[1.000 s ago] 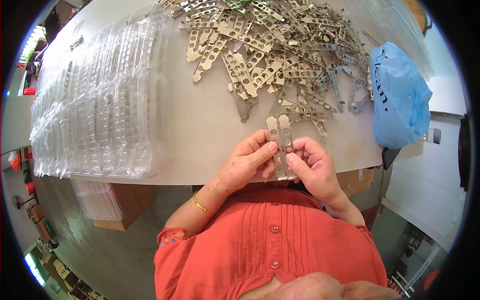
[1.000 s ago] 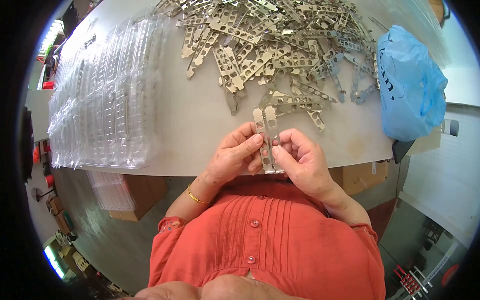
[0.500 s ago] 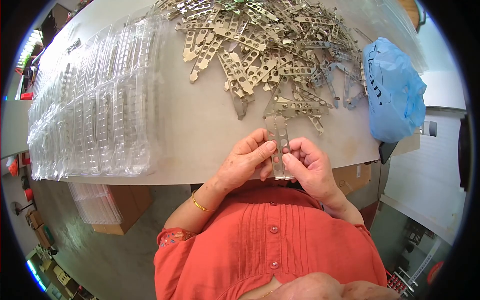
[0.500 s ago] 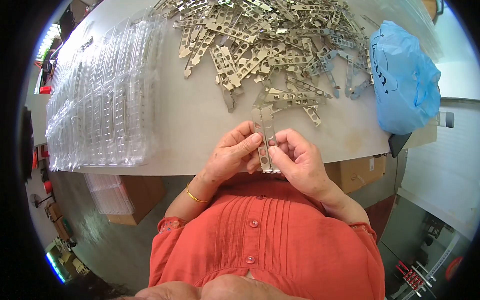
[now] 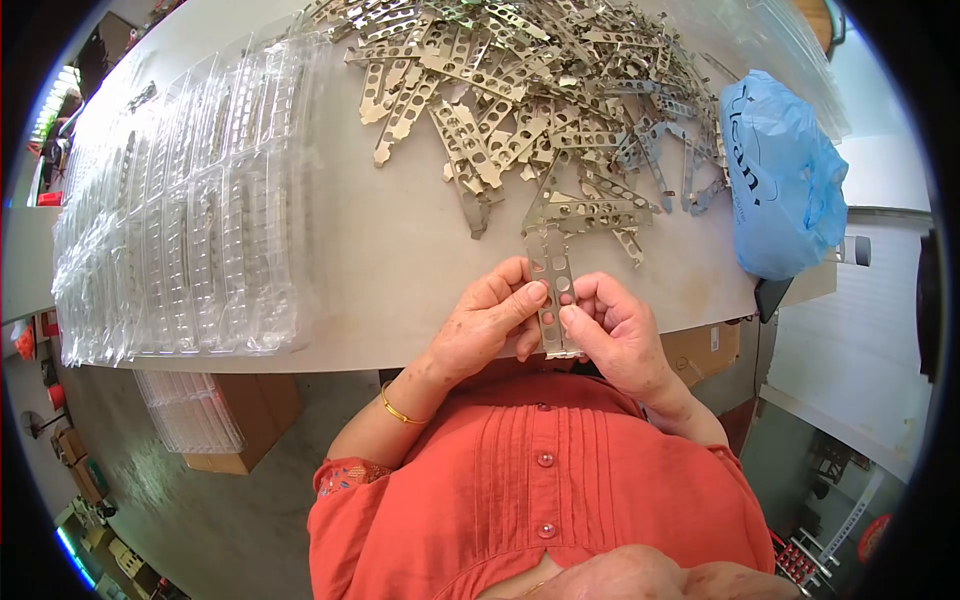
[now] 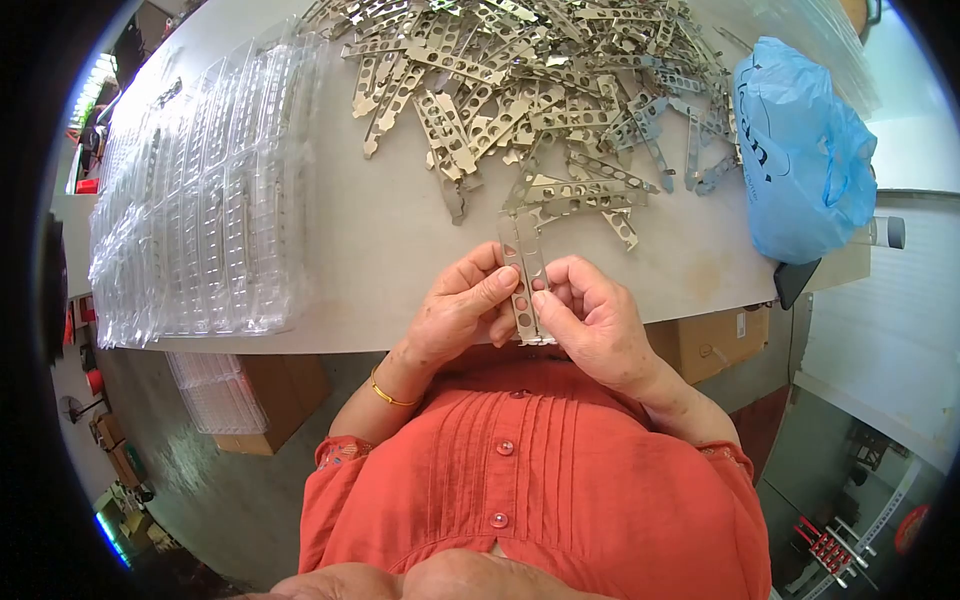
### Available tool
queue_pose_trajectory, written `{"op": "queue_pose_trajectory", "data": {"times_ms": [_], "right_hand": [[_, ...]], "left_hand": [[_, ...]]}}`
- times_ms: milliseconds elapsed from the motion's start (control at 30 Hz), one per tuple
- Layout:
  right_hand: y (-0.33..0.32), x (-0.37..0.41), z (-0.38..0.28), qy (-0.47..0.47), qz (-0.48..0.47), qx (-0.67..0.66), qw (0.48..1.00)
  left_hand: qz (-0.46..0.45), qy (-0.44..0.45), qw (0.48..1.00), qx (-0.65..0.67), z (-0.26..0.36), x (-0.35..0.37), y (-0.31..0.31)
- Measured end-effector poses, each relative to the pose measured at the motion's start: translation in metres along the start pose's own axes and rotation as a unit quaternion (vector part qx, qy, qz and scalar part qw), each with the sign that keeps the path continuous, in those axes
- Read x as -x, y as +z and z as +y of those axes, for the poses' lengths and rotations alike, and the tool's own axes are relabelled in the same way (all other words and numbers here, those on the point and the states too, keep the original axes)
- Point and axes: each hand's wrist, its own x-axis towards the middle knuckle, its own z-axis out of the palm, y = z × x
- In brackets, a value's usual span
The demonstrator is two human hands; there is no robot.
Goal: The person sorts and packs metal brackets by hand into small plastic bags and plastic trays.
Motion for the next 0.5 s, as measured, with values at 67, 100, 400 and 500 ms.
{"op": "queue_pose_trajectory", "data": {"times_ms": [67, 100, 400, 500], "right_hand": [[0.0, -0.001, 0.0, -0.001, -0.001, 0.001, 1.0], [0.0, -0.001, 0.0, -0.002, -0.002, 0.001, 1.0], [-0.008, -0.003, -0.001, -0.012, 0.036, 0.024, 0.999], [-0.012, -0.004, 0.01, -0.031, 0.025, 0.053, 0.998]], "left_hand": [[-0.002, 0.002, 1.0, 0.002, 0.0, 0.0, 0.0], [-0.002, 0.003, 1.0, 0.0, 0.001, 0.0, 0.001], [0.008, 0.02, 0.999, 0.025, -0.002, -0.001, -0.001], [0.02, 0.034, 0.999, -0.004, 0.003, -0.001, 0.007]]}}
